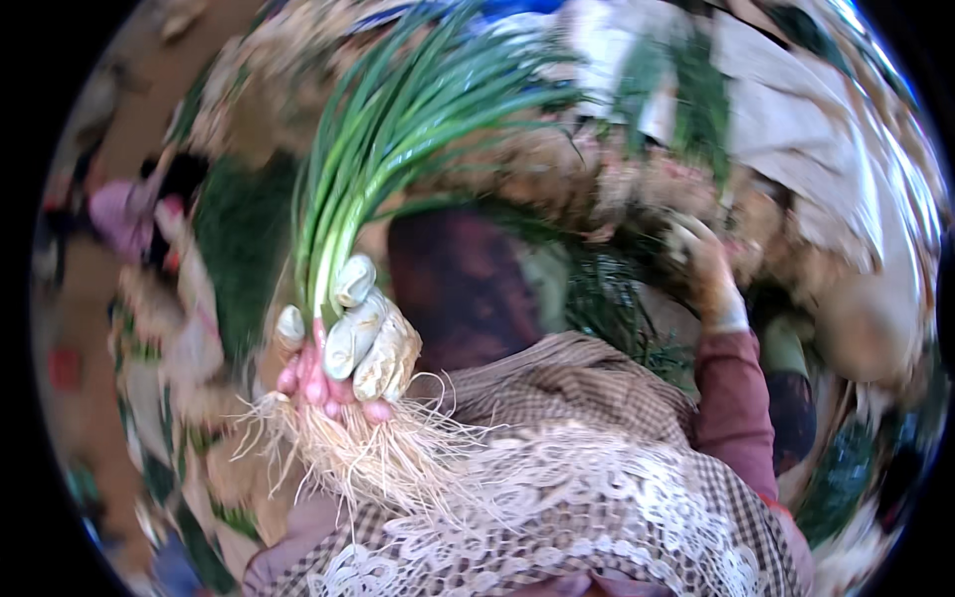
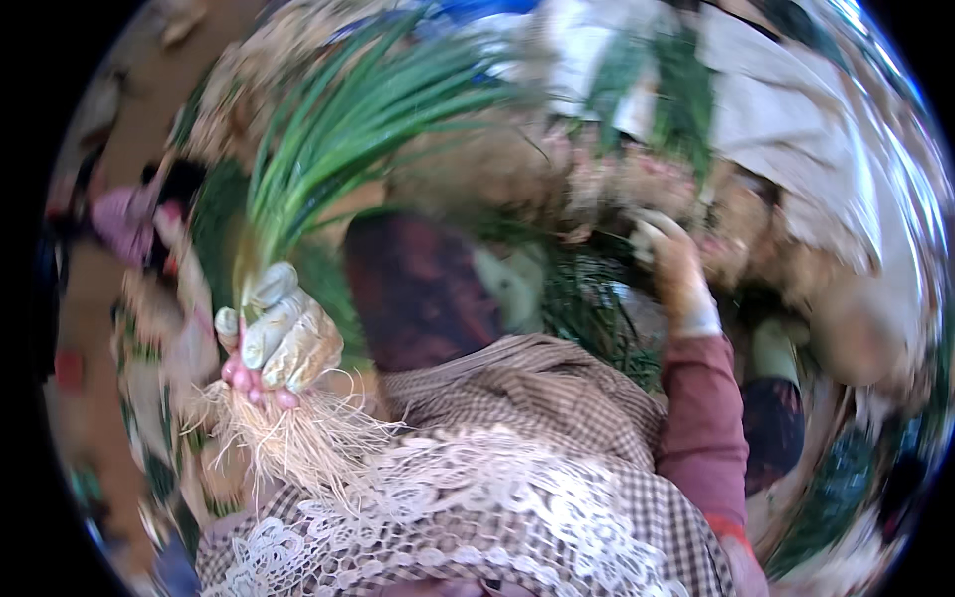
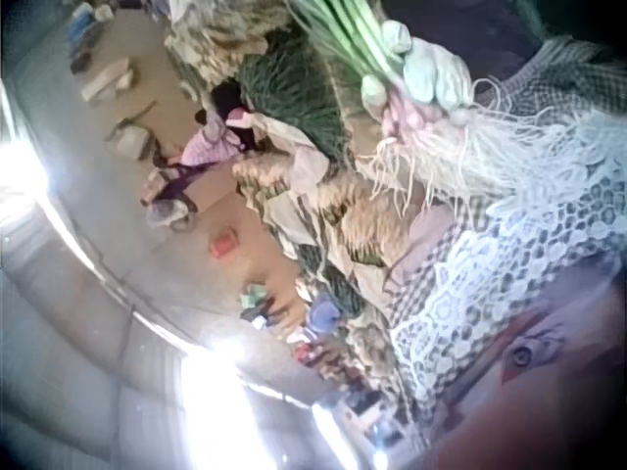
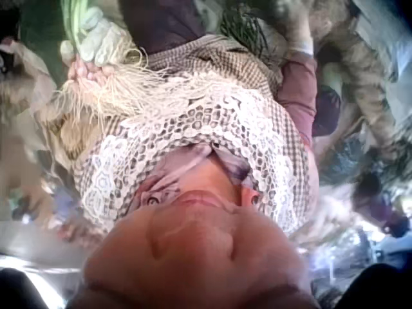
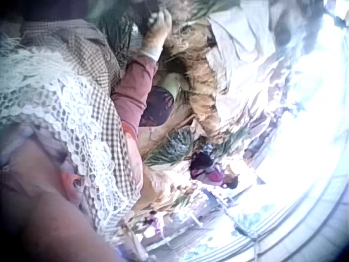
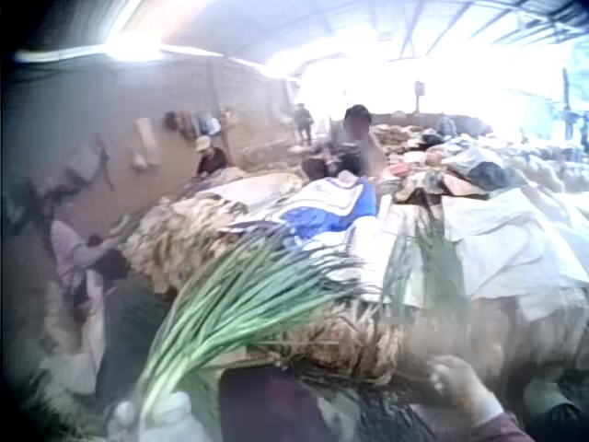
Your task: The person bundles green onions by hand, picking individual stalks from a large pile and grouping them into a bunch.
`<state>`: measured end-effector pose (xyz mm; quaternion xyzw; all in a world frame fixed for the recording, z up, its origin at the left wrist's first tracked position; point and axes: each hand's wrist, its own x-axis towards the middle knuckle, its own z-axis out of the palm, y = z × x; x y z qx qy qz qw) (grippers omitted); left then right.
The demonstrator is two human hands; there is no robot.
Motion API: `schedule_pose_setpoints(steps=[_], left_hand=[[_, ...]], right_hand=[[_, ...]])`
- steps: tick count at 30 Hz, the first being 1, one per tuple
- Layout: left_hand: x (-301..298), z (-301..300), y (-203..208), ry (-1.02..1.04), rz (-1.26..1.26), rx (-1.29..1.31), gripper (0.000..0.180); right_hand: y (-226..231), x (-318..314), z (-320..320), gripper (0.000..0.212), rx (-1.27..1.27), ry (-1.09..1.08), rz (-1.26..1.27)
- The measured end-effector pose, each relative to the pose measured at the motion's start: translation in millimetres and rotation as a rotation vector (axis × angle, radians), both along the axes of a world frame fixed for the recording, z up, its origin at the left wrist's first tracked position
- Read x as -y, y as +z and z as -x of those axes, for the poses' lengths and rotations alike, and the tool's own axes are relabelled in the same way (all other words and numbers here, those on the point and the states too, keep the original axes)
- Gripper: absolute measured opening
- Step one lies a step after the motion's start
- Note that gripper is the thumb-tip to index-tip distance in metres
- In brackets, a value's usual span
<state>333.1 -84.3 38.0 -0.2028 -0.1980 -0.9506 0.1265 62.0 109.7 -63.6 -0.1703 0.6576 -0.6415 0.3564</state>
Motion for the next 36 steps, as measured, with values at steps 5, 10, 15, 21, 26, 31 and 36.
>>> schedule_pose_setpoints(steps=[5, 10, 15, 21, 26, 31, 36], left_hand=[[34, -65, 7, 0.274, 0.105, 0.073, 0.041], [73, -164, 12, 0.625, 0.203, 0.268, 0.042], [105, -234, -31, 0.889, 0.357, 0.662, 0.042], [42, -198, -189, 1.101, -0.161, 1.392, 0.028], [17, -214, -319, 0.926, -0.547, 1.546, 0.037], [30, -183, -313, 0.606, -0.383, 1.805, 0.047], [43, -251, -313, 0.707, -0.029, 1.966, 0.039]], right_hand=[[-127, -91, 8, 0.018, 0.294, -0.214, -0.304], [-138, -66, -13, 0.018, 0.071, 0.012, -0.693], [-141, -70, -17, 0.020, 0.040, 0.084, -0.620], [-137, -89, -7, 0.024, -0.014, 0.116, -0.784], [-120, -78, -20, 0.013, 0.025, 0.081, -0.727], [-109, -52, -34, 0.016, 0.138, 0.114, -0.637], [-96, -25, -26, 0.042, -0.123, 1.032, -1.291]])
